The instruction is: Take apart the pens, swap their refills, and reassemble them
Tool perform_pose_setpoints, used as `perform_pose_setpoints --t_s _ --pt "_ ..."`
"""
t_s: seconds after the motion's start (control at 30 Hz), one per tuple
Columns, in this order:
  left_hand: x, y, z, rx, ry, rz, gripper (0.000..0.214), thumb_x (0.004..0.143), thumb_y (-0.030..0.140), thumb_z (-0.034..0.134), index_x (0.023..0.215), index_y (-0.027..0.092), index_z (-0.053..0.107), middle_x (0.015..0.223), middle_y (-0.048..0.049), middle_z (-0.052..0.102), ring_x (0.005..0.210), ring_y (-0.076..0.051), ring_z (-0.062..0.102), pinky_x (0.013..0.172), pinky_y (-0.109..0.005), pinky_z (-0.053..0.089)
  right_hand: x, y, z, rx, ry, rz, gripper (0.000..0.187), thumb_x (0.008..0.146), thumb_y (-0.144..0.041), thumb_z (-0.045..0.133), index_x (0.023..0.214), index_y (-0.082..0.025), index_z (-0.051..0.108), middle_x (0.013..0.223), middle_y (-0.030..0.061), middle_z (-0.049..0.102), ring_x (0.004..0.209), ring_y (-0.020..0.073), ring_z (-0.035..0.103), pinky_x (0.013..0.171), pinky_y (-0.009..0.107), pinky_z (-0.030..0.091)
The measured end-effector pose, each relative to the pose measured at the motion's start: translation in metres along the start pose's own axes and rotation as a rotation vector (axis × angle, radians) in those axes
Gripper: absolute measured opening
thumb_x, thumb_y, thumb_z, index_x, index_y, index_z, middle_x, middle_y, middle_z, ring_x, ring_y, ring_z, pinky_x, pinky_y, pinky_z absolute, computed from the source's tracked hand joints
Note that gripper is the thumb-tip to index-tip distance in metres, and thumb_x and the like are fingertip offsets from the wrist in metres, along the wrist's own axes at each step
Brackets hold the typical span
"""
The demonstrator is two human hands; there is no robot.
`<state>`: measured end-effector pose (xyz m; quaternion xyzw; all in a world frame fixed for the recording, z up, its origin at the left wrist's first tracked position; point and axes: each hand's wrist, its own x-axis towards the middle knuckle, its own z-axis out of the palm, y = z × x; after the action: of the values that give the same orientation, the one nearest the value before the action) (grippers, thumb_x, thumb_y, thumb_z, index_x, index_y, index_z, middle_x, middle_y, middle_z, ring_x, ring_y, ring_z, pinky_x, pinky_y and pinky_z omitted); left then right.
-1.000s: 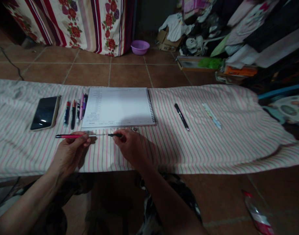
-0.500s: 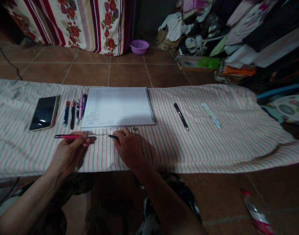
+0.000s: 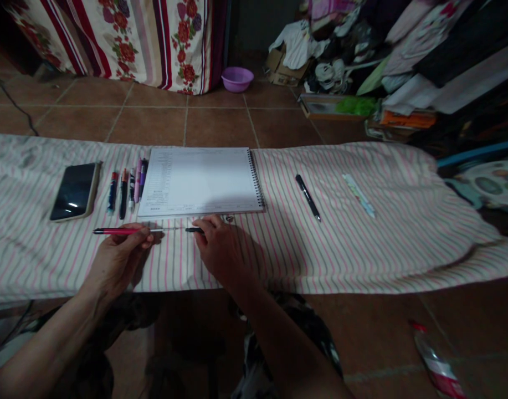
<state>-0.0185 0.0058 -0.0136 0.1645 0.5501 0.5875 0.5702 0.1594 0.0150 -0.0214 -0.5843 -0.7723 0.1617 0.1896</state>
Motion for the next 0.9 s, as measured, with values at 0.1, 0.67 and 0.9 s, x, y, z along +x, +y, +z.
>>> perform_pose_setpoints --t_s 0.1,0.67,0.9 --pt "0.000 0.000 0.000 0.006 0.003 -0.006 0.023 0.051 0.010 0.077 0.065 0.012 0.059 0.052 0.0012 0.058 0.052 -0.008 0.053 0.054 -0.018 0.043 0.000 0.000 0.001 0.035 0.036 0.000 0.022 0.081 -0.023 0.058 0.102 -0.020 0.063 0.102 0.0052 0.064 0.082 0.0171 0.061 0.070 0.027 0.045" --pt "-0.006 -0.005 0.000 0.066 -0.083 0.013 0.023 0.058 0.015 0.075 0.070 0.014 0.056 0.051 0.0013 0.060 0.051 -0.008 0.054 0.058 -0.020 0.043 0.002 -0.008 0.015 0.087 0.207 -0.297 0.015 0.083 -0.027 0.057 0.095 -0.021 0.065 0.098 0.0064 0.058 0.094 0.0190 0.050 0.081 0.033 0.045" --pt "-0.006 -0.009 -0.002 0.093 -0.121 0.041 0.022 0.059 0.015 0.074 0.069 0.015 0.055 0.051 0.0029 0.059 0.053 -0.008 0.054 0.065 -0.024 0.045 0.002 -0.012 0.009 0.039 0.156 -0.316 0.013 0.085 -0.026 0.054 0.088 -0.021 0.067 0.097 0.0053 0.060 0.090 0.0166 0.051 0.078 0.030 0.045"
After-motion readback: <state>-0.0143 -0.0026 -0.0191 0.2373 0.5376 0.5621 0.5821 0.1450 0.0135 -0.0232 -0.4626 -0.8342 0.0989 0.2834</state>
